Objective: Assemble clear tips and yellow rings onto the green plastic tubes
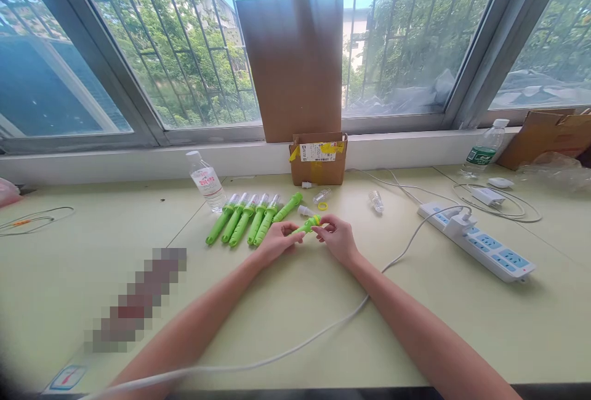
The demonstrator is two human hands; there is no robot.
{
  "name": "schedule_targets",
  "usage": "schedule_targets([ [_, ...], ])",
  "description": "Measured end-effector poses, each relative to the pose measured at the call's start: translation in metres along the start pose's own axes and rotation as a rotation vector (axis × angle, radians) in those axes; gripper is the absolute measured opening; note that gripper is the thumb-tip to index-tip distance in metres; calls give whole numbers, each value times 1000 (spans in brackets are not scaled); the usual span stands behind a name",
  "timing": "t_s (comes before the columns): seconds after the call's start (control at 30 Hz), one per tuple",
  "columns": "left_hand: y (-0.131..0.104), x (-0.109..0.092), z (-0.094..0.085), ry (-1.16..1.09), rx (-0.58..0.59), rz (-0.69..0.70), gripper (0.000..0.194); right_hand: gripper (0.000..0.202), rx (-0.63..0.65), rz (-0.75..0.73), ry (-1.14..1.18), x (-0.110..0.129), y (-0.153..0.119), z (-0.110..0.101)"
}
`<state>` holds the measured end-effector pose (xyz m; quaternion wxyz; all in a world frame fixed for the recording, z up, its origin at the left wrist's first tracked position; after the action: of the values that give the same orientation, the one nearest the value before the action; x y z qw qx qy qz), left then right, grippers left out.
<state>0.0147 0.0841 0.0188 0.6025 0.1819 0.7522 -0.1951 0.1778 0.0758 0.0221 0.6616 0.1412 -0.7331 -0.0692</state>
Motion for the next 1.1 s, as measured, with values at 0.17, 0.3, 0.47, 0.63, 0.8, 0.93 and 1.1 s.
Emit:
schedule_targets([
  [0.17,0,2,0,-15,8,2,39,43,7,-1,-3,-1,0,0],
  [0.3,0,2,1,-29,17,-10,39,42,13,2,-4,-1,0,0],
  [0.47,0,3,2,-74,15,-24,39,41,14,-3,1,0,0,-1],
  [0.63,-1,3,2,-121,33,-41,40,37,26,-9,-14,3,0,-1],
  [0.8,-3,1,2,-145,74,-83,40,36,58,-5,-38,4,-1,3],
  [0.93,-3,0,5,-153,117,-103,41,35,54,-13,-25,4,-1,3],
  [1.1,-2,-2,8,-106,104,-88,43,33,29,-22,-42,2,-1,0],
])
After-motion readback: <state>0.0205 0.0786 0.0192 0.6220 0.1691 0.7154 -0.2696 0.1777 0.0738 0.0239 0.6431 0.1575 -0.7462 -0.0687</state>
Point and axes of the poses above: each hand's wrist, its own y-axis towards the middle knuckle, its own z-axis out of the palm, x = y × z, the point moved 8 cm from there along y, towards the middle knuckle, and after that the axes turned 10 degrees about x, right-handed, at the moved point
